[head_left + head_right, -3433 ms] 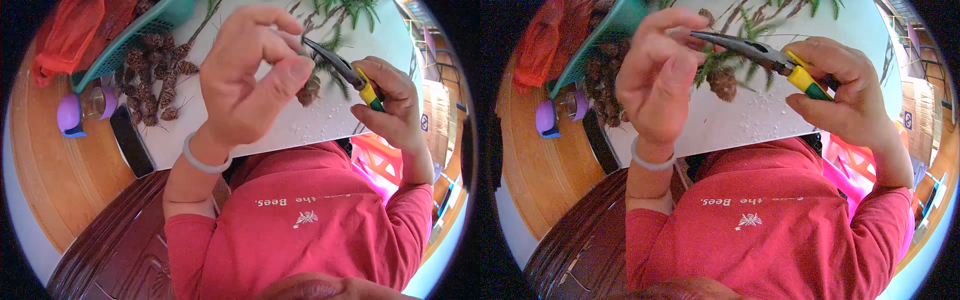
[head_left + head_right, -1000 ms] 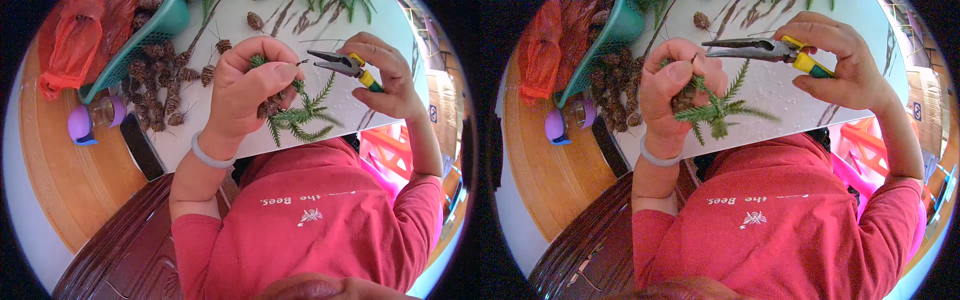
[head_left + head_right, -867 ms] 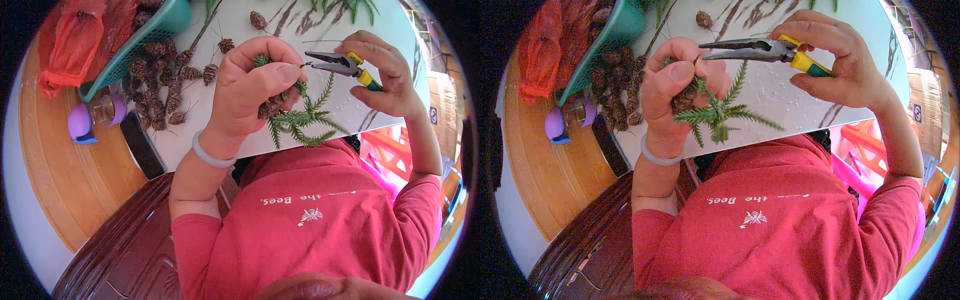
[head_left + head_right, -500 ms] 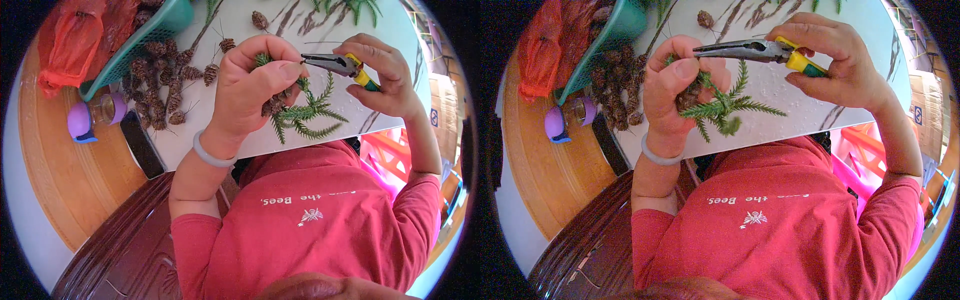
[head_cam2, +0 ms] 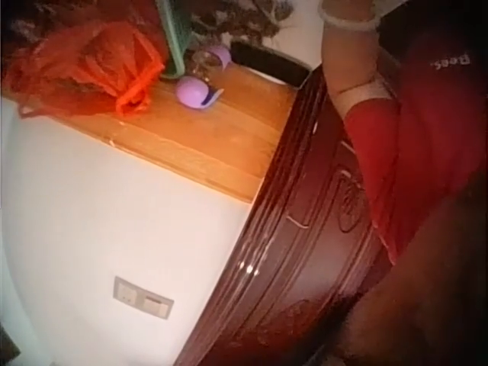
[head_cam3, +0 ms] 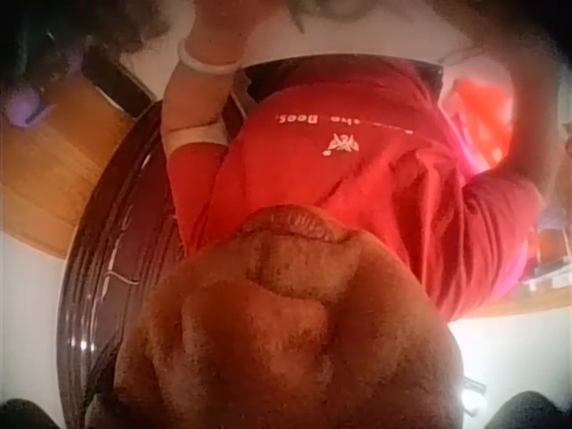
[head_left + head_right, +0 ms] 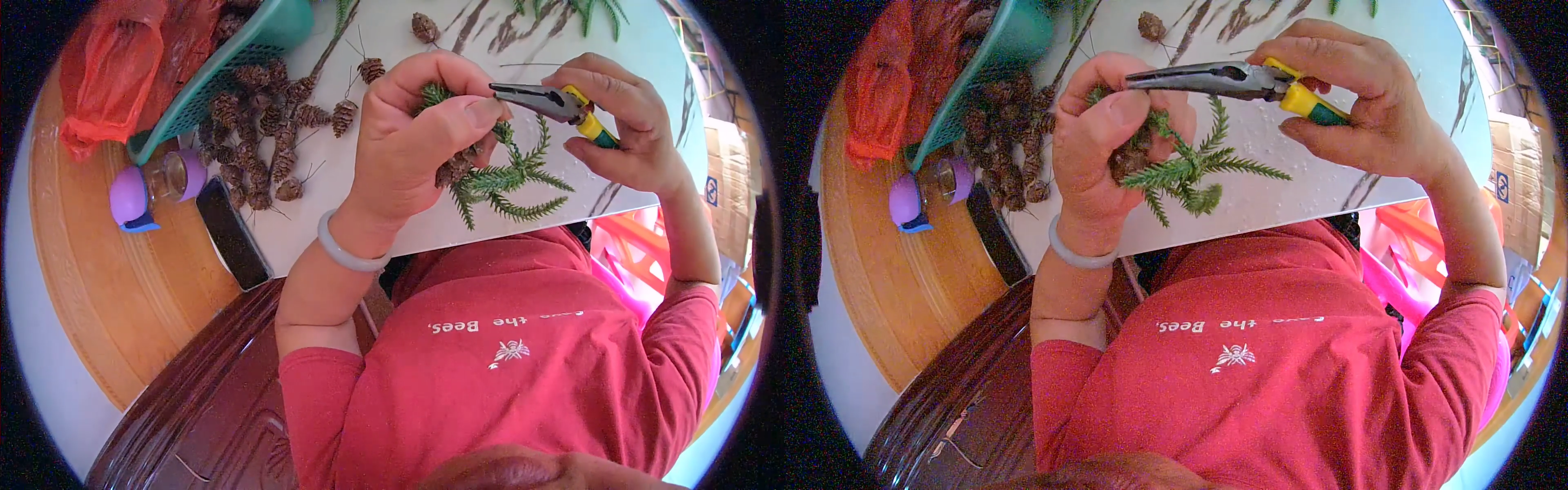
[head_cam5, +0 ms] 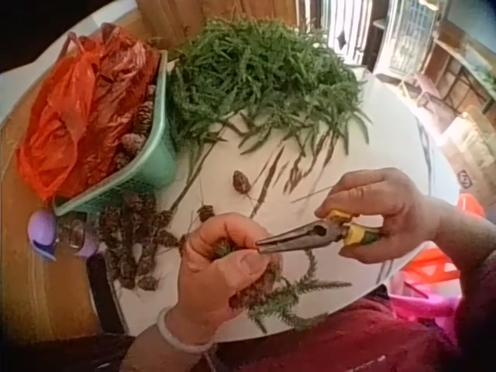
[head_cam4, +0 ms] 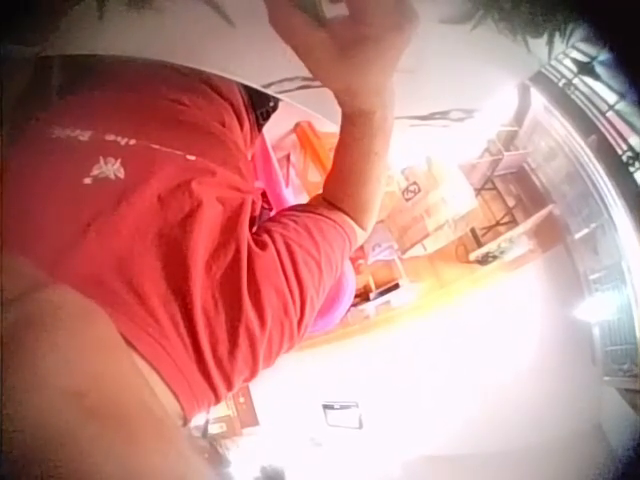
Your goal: Assembling pine cones onto pine branches using thin wire and pliers to create decorations.
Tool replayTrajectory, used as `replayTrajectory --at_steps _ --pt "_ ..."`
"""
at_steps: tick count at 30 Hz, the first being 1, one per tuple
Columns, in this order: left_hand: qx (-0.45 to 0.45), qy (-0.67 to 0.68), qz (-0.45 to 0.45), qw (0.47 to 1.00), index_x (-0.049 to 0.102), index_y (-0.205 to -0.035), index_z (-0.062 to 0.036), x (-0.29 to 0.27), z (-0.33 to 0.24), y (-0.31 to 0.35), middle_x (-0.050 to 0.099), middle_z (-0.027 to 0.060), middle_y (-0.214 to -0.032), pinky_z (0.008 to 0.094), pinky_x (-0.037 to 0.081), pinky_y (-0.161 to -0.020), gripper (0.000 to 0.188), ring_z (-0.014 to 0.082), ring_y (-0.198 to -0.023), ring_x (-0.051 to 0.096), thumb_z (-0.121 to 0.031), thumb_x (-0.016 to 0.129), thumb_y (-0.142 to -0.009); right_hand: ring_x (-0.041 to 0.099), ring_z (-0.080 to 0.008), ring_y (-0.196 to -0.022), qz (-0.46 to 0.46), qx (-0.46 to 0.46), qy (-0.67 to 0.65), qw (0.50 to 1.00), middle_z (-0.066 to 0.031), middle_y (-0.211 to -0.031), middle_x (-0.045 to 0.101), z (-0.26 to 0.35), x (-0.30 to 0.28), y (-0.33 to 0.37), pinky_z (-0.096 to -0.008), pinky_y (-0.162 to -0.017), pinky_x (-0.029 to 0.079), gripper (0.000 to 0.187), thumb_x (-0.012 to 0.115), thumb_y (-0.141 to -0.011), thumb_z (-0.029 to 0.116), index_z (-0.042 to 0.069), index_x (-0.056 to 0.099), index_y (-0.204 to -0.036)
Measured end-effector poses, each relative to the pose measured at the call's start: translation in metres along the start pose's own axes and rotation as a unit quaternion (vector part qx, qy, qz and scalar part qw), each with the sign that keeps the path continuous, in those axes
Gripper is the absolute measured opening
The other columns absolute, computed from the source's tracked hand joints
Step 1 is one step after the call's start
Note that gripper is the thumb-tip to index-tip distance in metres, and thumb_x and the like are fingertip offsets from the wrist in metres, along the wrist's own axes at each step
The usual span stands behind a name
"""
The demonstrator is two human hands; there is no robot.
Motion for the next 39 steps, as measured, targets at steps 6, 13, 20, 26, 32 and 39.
replayTrajectory --at_steps 6,13,20,26,32,39 --pt "0.12 -0.172 -0.078 0.975 0.054 -0.082 -0.0025 -0.011 -0.021 0.008 0.057 0.0069 -0.066 0.0206 0.04 -0.045 0.011 0.0108 -0.052 0.051 -0.007 0.061 -0.074 0.054 -0.0232 -0.082 0.012 0.07 -0.002 0.997 -0.0144 -0.093 0.054 -0.005 0.007 0.003 -0.0281 -0.072 0.042 0.048 0.062 -0.059 -0.001 -0.005 0.052 -0.106" --pt "0.397 -0.495 -0.093 0.767 0.055 -0.085 -0.0001 0.021 -0.067 0.036 0.057 0.0046 -0.068 0.0204 0.041 -0.048 0.013 0.0101 -0.055 0.051 -0.002 0.061 -0.074 0.051 -0.0169 -0.084 -0.011 0.165 -0.097 0.981 -0.0092 -0.093 0.052 -0.004 0.017 0.014 -0.0253 -0.072 0.04 0.048 0.065 -0.061 0.001 -0.005 0.052 -0.107" --pt "0.075 0.005 0.029 0.997 0.051 -0.095 0.0012 -0.007 -0.017 0.008 0.055 0.0129 -0.087 0.0258 0.046 -0.057 0.033 0.0186 -0.073 0.055 -0.029 0.051 -0.083 0.047 -0.0135 -0.077 -0.05 0.149 -0.097 0.983 -0.0075 -0.092 0.051 0.006 0.011 0.012 -0.0228 -0.07 0.038 0.047 0.065 -0.061 0.002 -0.005 0.053 -0.106" --pt "0.001 0.03 0.122 0.992 0.046 -0.103 0.0023 0.013 -0.007 0.006 0.052 0.0183 -0.096 0.0339 0.048 -0.066 0.048 0.029 -0.087 0.053 -0.042 0.038 -0.086 0.05 -0.0139 -0.071 -0.03 0.109 -0.08 0.99 -0.0073 -0.085 0.055 0.017 0.01 0.009 -0.0242 -0.06 0.038 0.04 0.066 -0.062 0.005 -0.002 0.056 -0.1" --pt "-0.04 0.117 0.114 0.986 0.051 -0.096 0.0036 0.009 0.001 0.009 0.054 0.0199 -0.097 0.0425 0.046 -0.076 0.051 0.0324 -0.088 0.053 -0.044 0.038 -0.084 0.052 -0.0156 -0.068 -0.062 0.102 -0.065 0.991 -0.0091 -0.083 0.056 0.017 0.006 0.013 -0.0237 -0.058 0.038 0.041 0.066 -0.061 0.006 -0.001 0.056 -0.101" --pt "-0.073 0.187 0.215 0.956 0.055 -0.094 0.0072 0.025 0.008 0.017 0.059 0.022 -0.092 0.0342 0.045 -0.079 0.033 0.0293 -0.088 0.057 -0.023 0.048 -0.081 0.052 -0.0162 -0.064 -0.03 0.042 -0.04 0.998 -0.0093 -0.08 0.056 0.031 0.013 0.006 -0.0237 -0.054 0.038 0.041 0.064 -0.06 0.004 -0.002 0.056 -0.1"
Point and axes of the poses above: each hand's wrist, its own y-axis away from the middle knuckle, its own x-axis out of the palm, z = x × y, the point moved 10 cm from there along -y, towards the middle knuckle
